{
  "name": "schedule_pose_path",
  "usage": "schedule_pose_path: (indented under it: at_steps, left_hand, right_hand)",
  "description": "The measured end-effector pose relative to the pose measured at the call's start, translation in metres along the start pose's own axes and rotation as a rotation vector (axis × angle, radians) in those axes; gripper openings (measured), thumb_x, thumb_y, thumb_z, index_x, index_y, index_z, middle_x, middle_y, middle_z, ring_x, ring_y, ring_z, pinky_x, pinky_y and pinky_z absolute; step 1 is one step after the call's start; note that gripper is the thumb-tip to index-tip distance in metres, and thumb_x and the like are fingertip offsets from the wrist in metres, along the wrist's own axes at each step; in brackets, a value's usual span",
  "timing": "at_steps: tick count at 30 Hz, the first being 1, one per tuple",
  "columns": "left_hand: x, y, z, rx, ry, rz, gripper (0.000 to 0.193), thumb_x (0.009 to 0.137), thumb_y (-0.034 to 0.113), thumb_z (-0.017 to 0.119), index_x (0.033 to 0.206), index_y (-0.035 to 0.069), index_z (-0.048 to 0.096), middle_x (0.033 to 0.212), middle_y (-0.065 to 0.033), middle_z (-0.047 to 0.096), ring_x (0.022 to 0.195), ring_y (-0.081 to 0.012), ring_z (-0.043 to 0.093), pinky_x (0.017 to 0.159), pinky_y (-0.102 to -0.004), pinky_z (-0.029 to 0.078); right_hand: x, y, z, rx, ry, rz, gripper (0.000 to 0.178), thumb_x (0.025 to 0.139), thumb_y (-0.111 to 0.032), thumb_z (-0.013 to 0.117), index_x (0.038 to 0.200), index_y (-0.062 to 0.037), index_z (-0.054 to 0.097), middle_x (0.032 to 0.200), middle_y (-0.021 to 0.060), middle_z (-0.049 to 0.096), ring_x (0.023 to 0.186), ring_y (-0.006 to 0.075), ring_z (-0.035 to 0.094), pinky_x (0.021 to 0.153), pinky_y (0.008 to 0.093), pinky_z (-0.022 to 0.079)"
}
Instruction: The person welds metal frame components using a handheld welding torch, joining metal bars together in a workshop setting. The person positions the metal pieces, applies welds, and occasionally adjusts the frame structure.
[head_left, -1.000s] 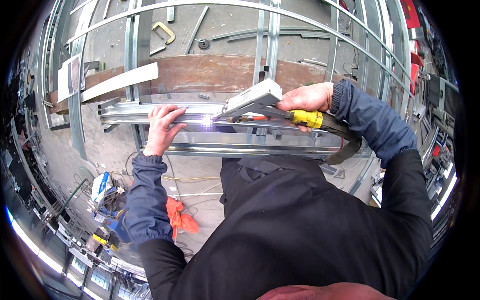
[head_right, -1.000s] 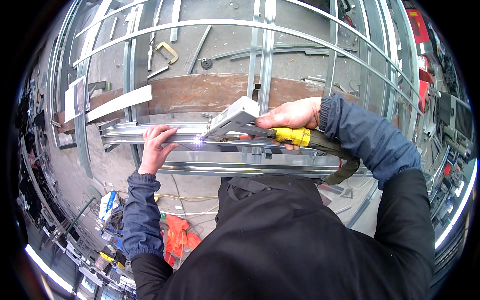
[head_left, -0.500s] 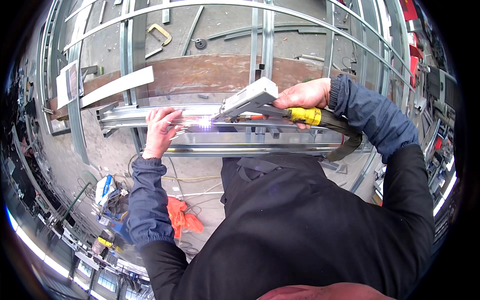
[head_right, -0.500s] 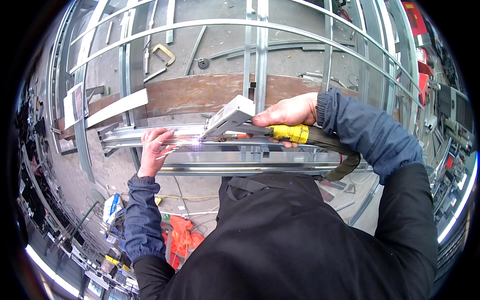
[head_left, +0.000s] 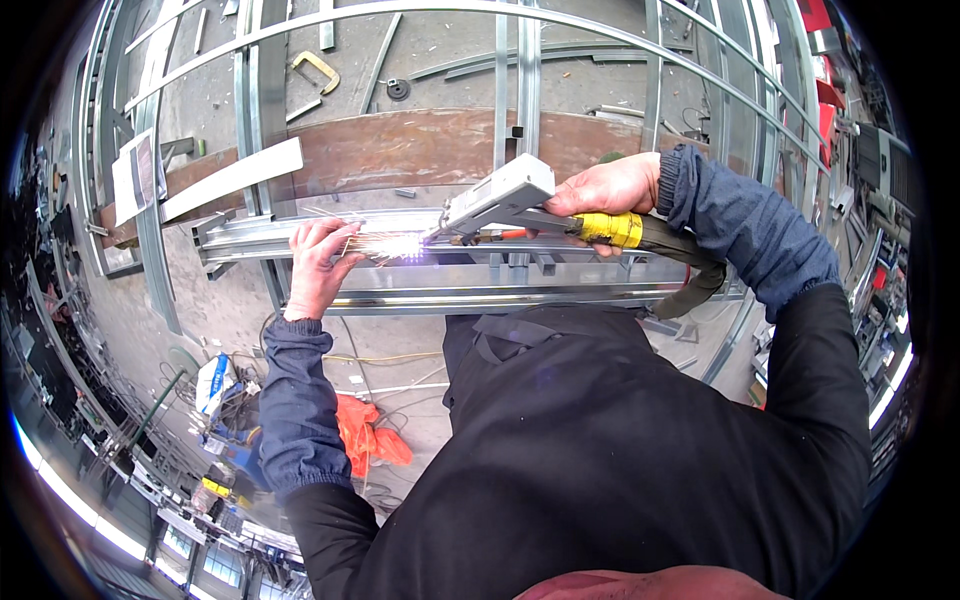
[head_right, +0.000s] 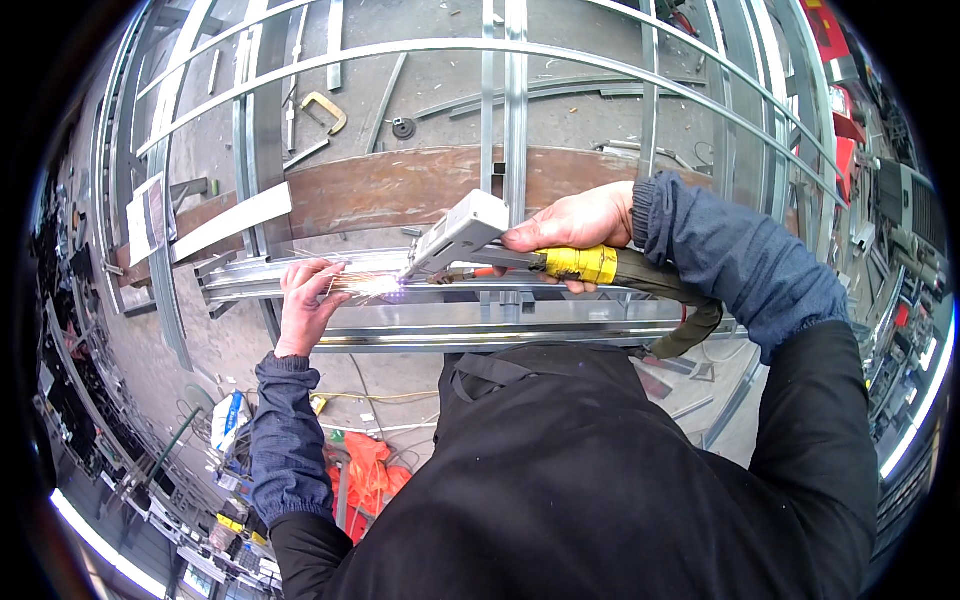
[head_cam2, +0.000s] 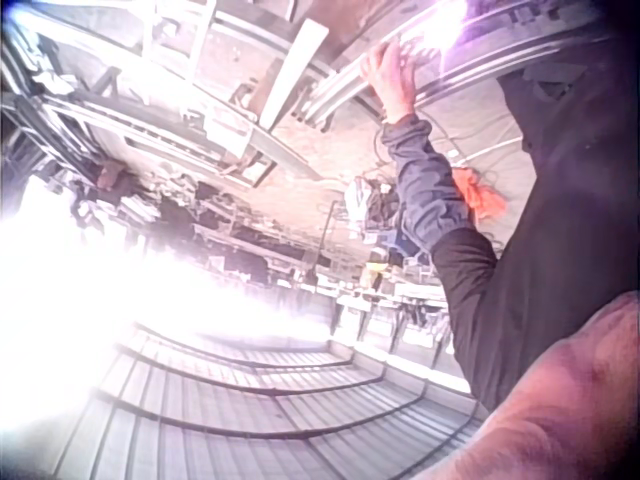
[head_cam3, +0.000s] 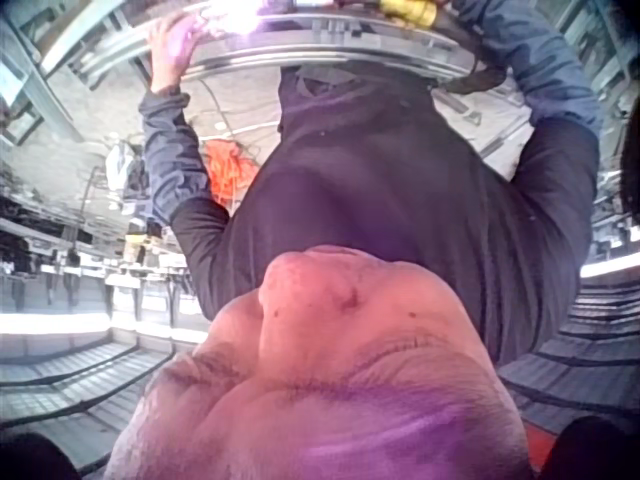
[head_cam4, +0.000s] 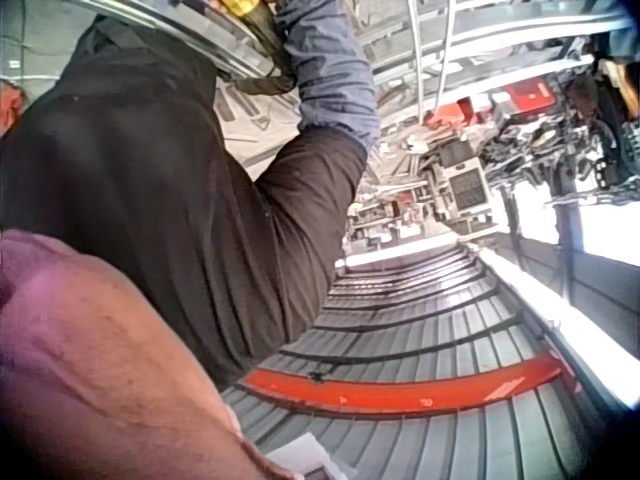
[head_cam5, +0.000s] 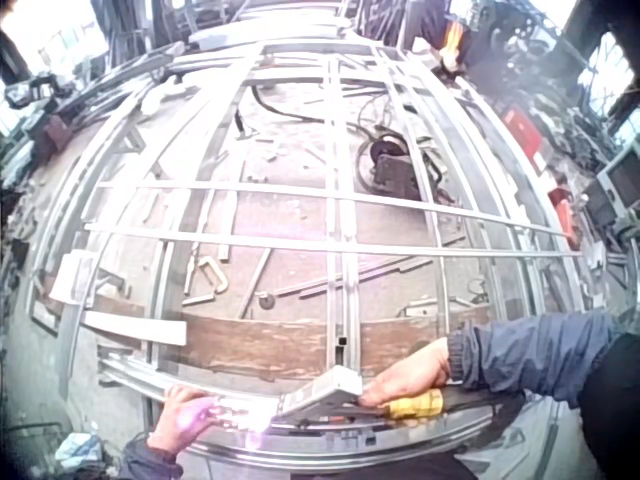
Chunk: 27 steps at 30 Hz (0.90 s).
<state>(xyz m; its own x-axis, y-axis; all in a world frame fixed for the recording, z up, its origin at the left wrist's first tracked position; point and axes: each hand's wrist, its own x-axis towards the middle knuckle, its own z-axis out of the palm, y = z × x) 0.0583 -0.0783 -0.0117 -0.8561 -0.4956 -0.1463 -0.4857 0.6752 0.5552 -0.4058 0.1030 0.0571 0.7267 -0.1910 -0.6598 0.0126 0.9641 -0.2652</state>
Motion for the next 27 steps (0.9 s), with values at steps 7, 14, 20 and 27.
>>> schedule_pose_path:
  at_steps: [7,14,20,27]
  left_hand:
    - [-0.001,-0.001,-0.001,0.008,-0.01,-0.001,0.054,0.077,0.02,0.091,0.129,0.015,0.078,0.127,-0.0037,0.071,0.125,-0.0296,0.06,0.115,-0.047,0.038]
    - [0.002,0.004,-0.001,-0.007,-0.001,-0.009,0.053,0.077,0.018,0.091,0.129,0.014,0.078,0.127,-0.0046,0.07,0.125,-0.0307,0.059,0.115,-0.0461,0.038]
    - [0.004,0.01,-0.003,0.02,0.004,0.006,0.056,0.076,0.019,0.091,0.13,0.015,0.078,0.125,-0.004,0.07,0.122,-0.0288,0.061,0.113,-0.0459,0.039]
    - [0.002,0.014,-0.004,0.071,0.0,0.011,0.056,0.079,0.019,0.091,0.132,0.015,0.077,0.127,-0.0061,0.07,0.124,-0.0313,0.06,0.114,-0.0475,0.041]
  right_hand:
    - [-0.002,0.003,-0.002,-0.017,0.013,0.016,0.062,0.11,-0.063,0.057,0.148,-0.014,0.059,0.102,0.0033,0.067,0.071,0.0156,0.073,0.064,0.0299,0.065]
    - [-0.002,0.008,-0.005,-0.053,-0.026,-0.023,0.066,0.111,-0.064,0.054,0.155,-0.0148,0.055,0.103,0.0047,0.067,0.071,0.0138,0.071,0.064,0.0287,0.065]
    - [-0.015,0.025,-0.002,-0.035,0.039,-0.08,0.062,0.111,-0.064,0.053,0.141,-0.0107,0.06,0.101,0.0064,0.069,0.071,0.0148,0.072,0.062,0.0306,0.063]
    - [-0.098,0.081,0.031,0.037,0.116,-0.437,0.066,0.114,-0.063,0.046,0.141,-0.0049,0.059,0.096,0.007,0.067,0.069,0.0174,0.072,0.059,0.0332,0.062]
